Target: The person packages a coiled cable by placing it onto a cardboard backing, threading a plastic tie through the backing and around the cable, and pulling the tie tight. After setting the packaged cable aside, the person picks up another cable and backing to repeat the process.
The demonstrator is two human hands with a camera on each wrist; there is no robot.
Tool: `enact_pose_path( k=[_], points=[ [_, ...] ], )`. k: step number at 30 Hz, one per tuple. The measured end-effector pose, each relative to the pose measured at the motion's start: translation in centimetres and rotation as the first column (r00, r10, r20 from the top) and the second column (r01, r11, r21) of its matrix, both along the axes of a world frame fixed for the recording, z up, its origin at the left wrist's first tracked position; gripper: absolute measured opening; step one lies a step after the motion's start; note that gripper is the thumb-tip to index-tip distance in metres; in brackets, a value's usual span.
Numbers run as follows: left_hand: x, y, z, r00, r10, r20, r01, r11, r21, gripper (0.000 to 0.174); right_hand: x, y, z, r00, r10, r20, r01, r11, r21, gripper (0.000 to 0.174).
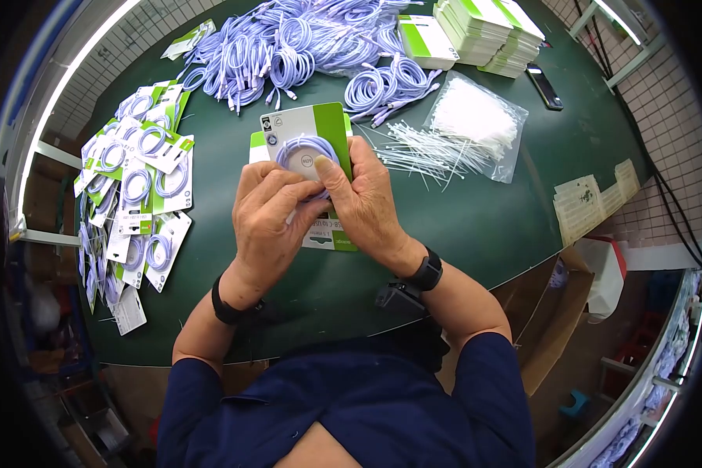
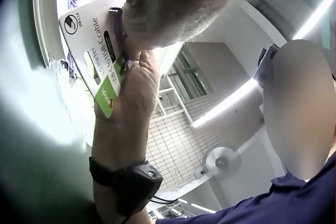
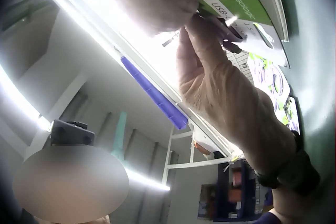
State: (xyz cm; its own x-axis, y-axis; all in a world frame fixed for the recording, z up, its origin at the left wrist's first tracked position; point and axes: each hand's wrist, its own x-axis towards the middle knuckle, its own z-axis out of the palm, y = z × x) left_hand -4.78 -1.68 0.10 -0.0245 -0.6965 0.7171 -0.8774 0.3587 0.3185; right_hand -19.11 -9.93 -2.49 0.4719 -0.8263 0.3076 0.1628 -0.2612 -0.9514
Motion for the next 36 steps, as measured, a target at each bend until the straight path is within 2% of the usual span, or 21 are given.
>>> enact_pose_path(
  k=[3, 5, 8, 10, 13, 16, 21, 25, 27, 30, 31, 32, 33, 34, 36],
  points=[
    [-0.1, -0.3, -0.3, 0.999, -0.028, -0.043, 0.029, 0.999, 0.031, 0.029, 0.5, 0.1, -0.5, 0.998, -0.021, 0.051, 0.02, 0.999, 0.027, 0.027],
    [-0.3, -0.2, -0.5, 1.0, -0.023, 0.0, 0.023, 1.0, 0.021, 0.029, 0.3, 0.2, -0.7, 0.998, -0.024, 0.066, 0.021, 0.999, 0.044, 0.026],
    [-0.3, -0.2, -1.2, 0.999, -0.034, 0.031, 0.035, 0.999, -0.022, 0.03, 0.2, 0.2, -0.5, 0.999, -0.053, -0.002, 0.053, 0.998, -0.041, 0.024],
    [-0.3, -0.2, -1.5, 0.996, -0.071, 0.049, 0.074, 0.994, -0.083, 0.032, 0.3, -0.1, -0.8, 0.998, -0.06, 0.005, 0.06, 0.996, -0.062, 0.024],
    [0.1, -0.4, -1.9, 0.996, -0.093, 0.006, 0.093, 0.992, -0.084, 0.032, 0.3, -0.6, -1.1, 0.998, -0.065, 0.01, 0.066, 0.993, -0.093, 0.025],
    [0.2, -0.4, -1.8, 0.995, -0.102, -0.011, 0.101, 0.992, -0.074, 0.031, 0.0, -1.2, -0.7, 0.995, 0.002, 0.098, -0.006, 0.999, 0.041, 0.027],
    [0.9, -0.4, -1.3, 0.989, -0.138, 0.06, 0.139, 0.99, -0.017, 0.03, 0.2, -0.7, 0.0, 0.986, 0.018, 0.163, -0.031, 0.996, 0.08, 0.03],
    [1.7, -0.7, -1.0, 0.976, -0.193, 0.097, 0.197, 0.98, -0.032, 0.034, 0.2, -1.0, 0.1, 0.996, -0.015, 0.088, 0.017, 1.0, -0.013, 0.031],
    [2.0, -0.9, -0.5, 0.972, -0.208, 0.111, 0.216, 0.974, -0.062, 0.037, 0.1, -1.2, -0.3, 0.988, -0.01, 0.156, -0.001, 0.997, 0.071, 0.031],
    [2.1, -0.6, 1.0, 0.986, -0.048, -0.157, 0.03, 0.993, -0.112, 0.043, -0.1, -1.5, 0.2, 0.975, -0.027, 0.22, 0.002, 0.994, 0.109, 0.031],
    [2.0, -0.6, 1.0, 0.987, -0.049, -0.155, 0.031, 0.993, -0.117, 0.043, -0.2, -1.5, 0.4, 0.969, -0.043, 0.245, 0.015, 0.994, 0.112, 0.031],
    [2.1, -0.5, 0.6, 0.873, -0.114, -0.474, 0.129, 0.992, 0.001, 0.044, -0.4, -1.4, 0.5, 0.961, -0.059, 0.268, 0.028, 0.993, 0.118, 0.031],
    [2.1, -0.4, 0.3, 0.658, -0.115, -0.744, 0.259, 0.963, 0.081, 0.044, -0.4, -1.2, 0.6, 0.962, -0.06, 0.268, 0.029, 0.992, 0.119, 0.031],
    [2.0, -0.3, 0.0, 0.372, -0.051, -0.927, 0.401, 0.909, 0.111, 0.044, -0.3, -0.8, 0.6, 0.965, -0.054, 0.258, 0.026, 0.993, 0.111, 0.031],
    [1.7, 0.0, -0.2, 0.362, -0.019, -0.932, 0.441, 0.885, 0.153, 0.043, -0.1, -0.4, 0.6, 0.971, -0.041, 0.237, 0.02, 0.996, 0.092, 0.032]
  ],
)
